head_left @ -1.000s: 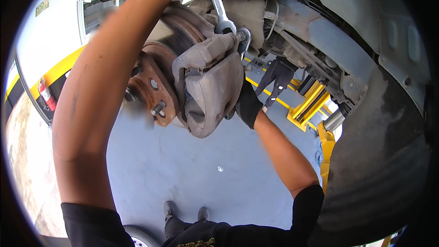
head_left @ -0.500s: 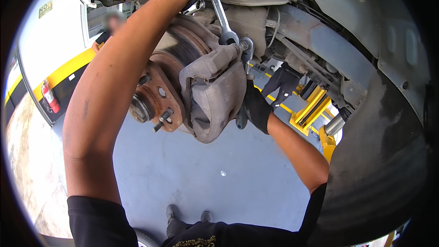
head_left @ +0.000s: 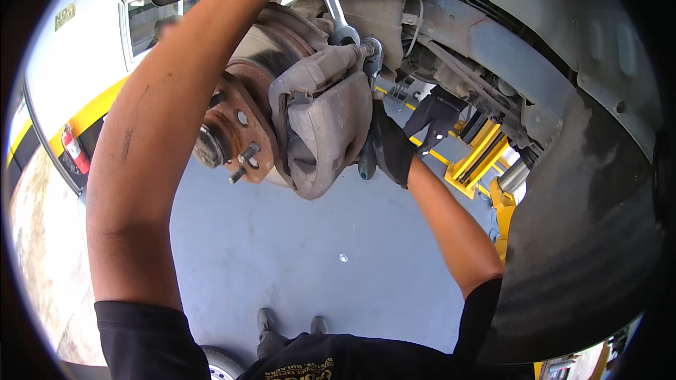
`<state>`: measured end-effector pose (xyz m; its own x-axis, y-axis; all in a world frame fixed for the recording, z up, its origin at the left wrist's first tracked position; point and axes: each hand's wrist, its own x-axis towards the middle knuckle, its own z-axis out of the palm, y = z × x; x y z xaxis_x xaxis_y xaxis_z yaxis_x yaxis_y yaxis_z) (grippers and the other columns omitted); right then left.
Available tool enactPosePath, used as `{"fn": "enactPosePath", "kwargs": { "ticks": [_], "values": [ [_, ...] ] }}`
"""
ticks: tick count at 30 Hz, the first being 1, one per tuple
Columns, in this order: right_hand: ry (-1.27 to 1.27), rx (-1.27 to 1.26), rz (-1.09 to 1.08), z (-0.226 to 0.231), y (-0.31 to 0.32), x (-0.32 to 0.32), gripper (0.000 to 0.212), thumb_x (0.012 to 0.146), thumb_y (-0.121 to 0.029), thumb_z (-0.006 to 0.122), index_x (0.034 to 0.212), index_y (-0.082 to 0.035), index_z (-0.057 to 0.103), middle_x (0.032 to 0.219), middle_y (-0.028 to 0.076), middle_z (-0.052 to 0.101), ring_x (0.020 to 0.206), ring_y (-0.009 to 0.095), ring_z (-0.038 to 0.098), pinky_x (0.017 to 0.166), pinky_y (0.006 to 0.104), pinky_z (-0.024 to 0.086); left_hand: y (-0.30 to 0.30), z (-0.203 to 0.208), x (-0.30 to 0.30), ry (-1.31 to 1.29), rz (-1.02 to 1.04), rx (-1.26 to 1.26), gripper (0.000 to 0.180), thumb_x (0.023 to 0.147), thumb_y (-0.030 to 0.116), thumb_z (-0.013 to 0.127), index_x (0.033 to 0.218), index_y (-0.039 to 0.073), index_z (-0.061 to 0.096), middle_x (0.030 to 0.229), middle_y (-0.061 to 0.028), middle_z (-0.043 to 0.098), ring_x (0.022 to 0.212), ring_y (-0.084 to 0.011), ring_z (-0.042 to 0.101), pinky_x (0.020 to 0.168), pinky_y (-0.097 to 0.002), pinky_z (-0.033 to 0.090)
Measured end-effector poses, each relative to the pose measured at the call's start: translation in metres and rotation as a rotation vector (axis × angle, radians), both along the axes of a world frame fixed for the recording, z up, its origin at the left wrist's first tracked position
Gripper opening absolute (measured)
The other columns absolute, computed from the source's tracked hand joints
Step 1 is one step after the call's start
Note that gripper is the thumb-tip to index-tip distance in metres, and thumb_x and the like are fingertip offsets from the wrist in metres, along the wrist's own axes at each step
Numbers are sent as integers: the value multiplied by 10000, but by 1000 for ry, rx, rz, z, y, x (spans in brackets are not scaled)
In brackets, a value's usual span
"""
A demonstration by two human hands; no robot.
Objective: The person cleans the brake rotor with a cloth, then retrieves a wrench and socket to tighten bolts on the brake caliper. Finally, the person applies lubricant to the caliper slide pins.
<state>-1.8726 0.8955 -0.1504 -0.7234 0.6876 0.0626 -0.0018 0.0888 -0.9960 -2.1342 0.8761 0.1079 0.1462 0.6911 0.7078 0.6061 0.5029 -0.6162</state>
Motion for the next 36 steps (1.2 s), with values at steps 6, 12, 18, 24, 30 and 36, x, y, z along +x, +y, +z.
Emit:
{"fn": "enactPosePath", "kwargs": {
  "ticks": [6,12,18,24,30,36],
  "values": [
    [65,-37,-73,2,-10,-14,673,1057,-671,291,1140,-79,600,880,71,656,695,204,663,686,379,603,-23,-7,11,46,215,-38,212,952,259,614,977,234,823,895,29,770,809,-209,707,795,-518,410],
    [101,-13,-117,0,-20,-15,702,1040,-694,317,1134,-64,612,840,77,654,670,206,653,659,377,600,-24,-6,10,6,196,35,201,948,285,638,1032,238,815,966,29,776,898,-201,718,804,-513,417],
    [115,57,-137,-2,-24,-16,717,1037,-695,327,1131,-47,620,873,90,678,672,204,657,645,369,593,-31,-11,13,1,214,-26,195,931,293,669,1050,235,811,1005,28,774,941,-207,724,813,-517,440],
    [105,77,-153,-2,-22,-14,685,1044,-675,338,1134,-57,621,824,74,650,629,193,634,629,352,582,-49,-6,28,45,327,-155,210,884,317,721,1055,237,814,1015,9,778,953,-219,734,846,-531,472],
    [115,85,-117,1,-18,-14,658,1056,-651,330,1129,-64,620,801,63,632,616,190,622,608,348,569,-45,-9,4,46,276,-31,215,933,289,662,1070,209,809,1036,-25,786,958,-242,749,876,-586,474],
    [142,38,-95,0,-19,-19,690,1068,-647,298,1157,-43,620,841,100,683,642,200,665,602,329,570,-40,-14,-4,136,335,-24,257,962,326,627,1133,228,791,1141,-2,772,1011,-223,738,870,-622,453]
  ]
}}
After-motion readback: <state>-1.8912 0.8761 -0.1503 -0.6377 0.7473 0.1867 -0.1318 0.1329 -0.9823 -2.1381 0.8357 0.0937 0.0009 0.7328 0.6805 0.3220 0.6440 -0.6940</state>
